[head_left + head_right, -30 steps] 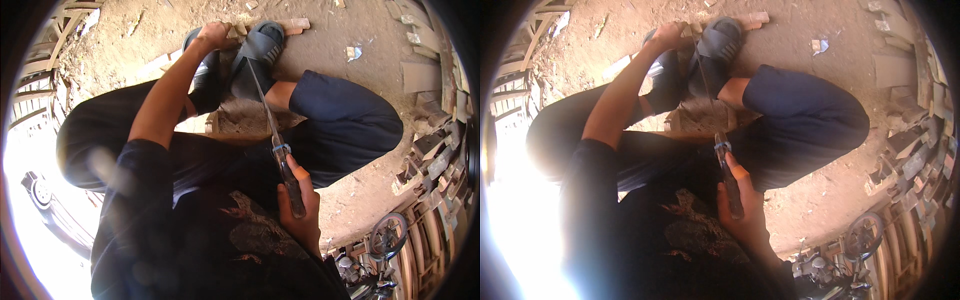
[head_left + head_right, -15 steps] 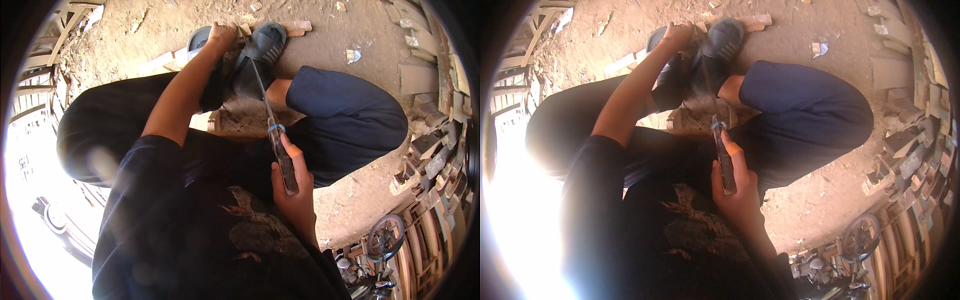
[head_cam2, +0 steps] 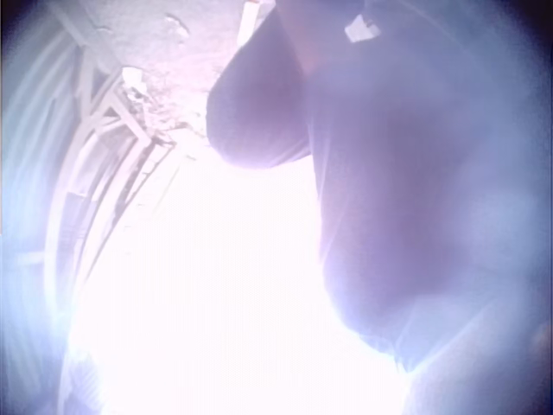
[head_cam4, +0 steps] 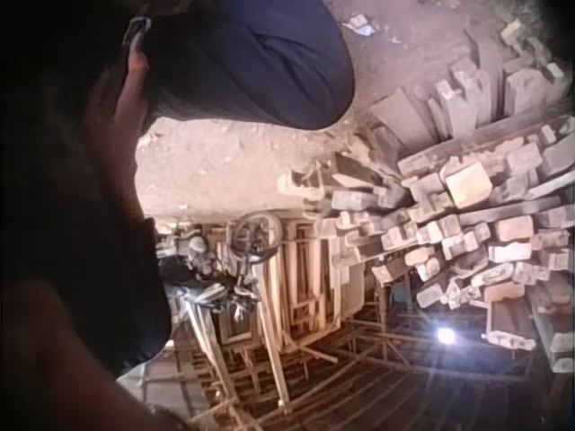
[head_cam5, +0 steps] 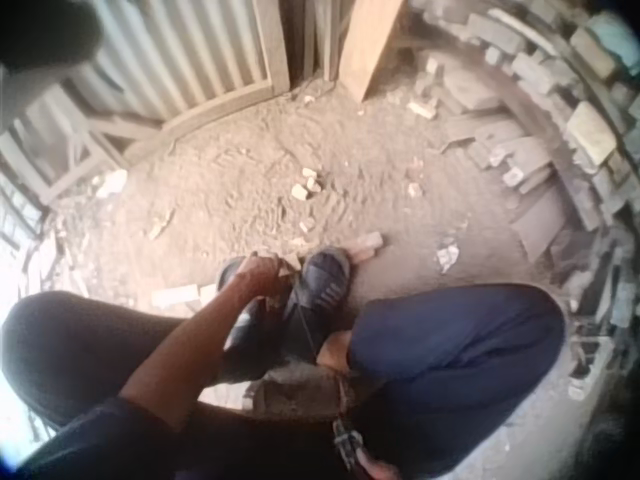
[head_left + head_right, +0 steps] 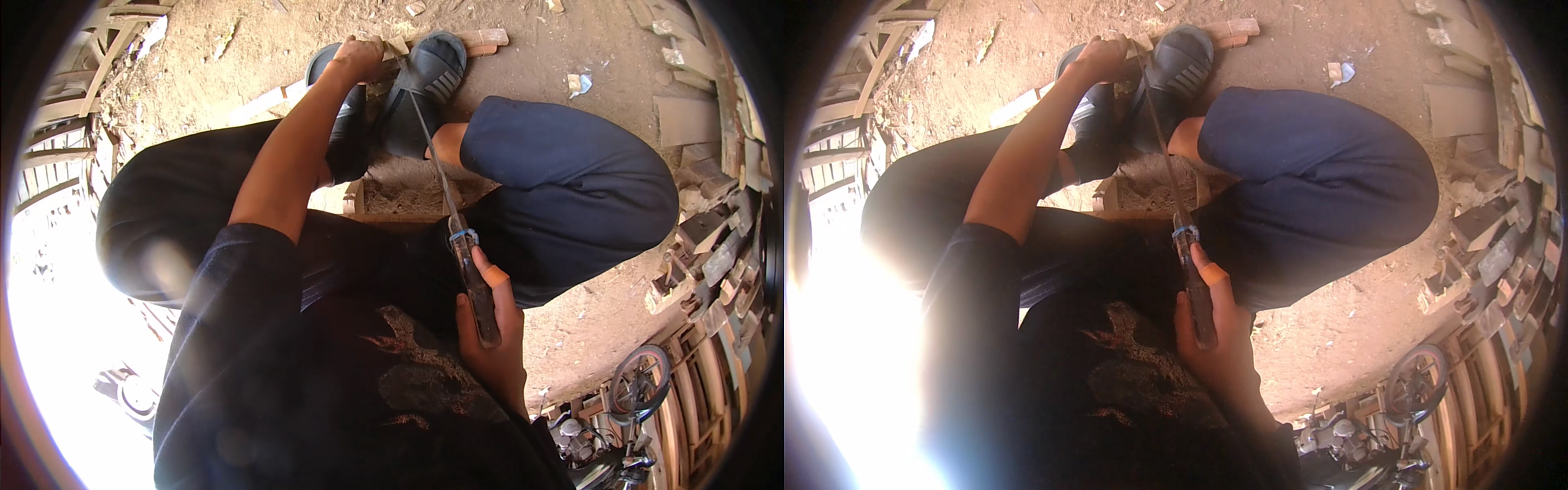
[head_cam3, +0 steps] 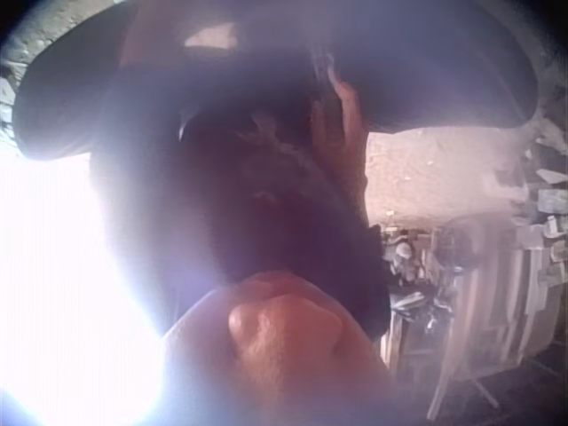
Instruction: The person sits on the ground and uses a knife to carve small wooden blocks, then uses a hammer to split them further. The person handles the pieces by hand, inspecting and repositioning them during the process.
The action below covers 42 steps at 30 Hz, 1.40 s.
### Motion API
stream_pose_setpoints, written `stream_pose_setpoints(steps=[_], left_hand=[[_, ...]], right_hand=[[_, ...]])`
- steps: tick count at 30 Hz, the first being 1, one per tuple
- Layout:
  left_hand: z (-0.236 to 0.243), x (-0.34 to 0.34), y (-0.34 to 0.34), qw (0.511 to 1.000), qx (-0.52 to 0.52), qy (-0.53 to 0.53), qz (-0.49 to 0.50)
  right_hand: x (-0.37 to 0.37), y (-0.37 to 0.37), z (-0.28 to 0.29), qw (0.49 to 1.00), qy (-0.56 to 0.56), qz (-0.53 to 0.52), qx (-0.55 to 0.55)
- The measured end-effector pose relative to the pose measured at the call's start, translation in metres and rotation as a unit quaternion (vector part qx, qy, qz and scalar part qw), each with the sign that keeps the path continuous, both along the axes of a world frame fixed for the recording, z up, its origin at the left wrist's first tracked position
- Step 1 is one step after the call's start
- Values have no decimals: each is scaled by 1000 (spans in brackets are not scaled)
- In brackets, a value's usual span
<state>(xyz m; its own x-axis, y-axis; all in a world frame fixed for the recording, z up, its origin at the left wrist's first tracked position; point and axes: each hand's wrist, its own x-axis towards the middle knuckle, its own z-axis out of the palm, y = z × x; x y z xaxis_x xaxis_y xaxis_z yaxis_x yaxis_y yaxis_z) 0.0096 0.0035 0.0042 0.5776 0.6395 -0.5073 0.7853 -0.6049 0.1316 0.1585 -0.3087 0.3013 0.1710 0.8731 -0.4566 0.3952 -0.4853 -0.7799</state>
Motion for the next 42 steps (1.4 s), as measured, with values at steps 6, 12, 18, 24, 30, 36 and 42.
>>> stream_pose_setpoints(steps=[6,12,18,24,30,36,42], left_hand=[[-1,-1,-1,1000,9,-1,-17],[-16,-8,-2,998,27,-49,-12],[4,-6,6,998,-8,-51,19],[-11,2,5,999,9,37,-20],[-15,4,0,996,33,73,-39],[-12,3,6,998,-23,55,-25],[-12,5,10,995,-26,89,-19]], right_hand=[[-2,25,-6,990,68,-39,-117],[4,-5,-10,1000,9,-15,14],[1,16,2,995,32,-17,-95],[-5,32,-7,998,37,-15,-49],[10,4,8,998,-10,1,-61],[13,31,-5,998,15,10,-52],[20,17,26,987,41,22,-156]])
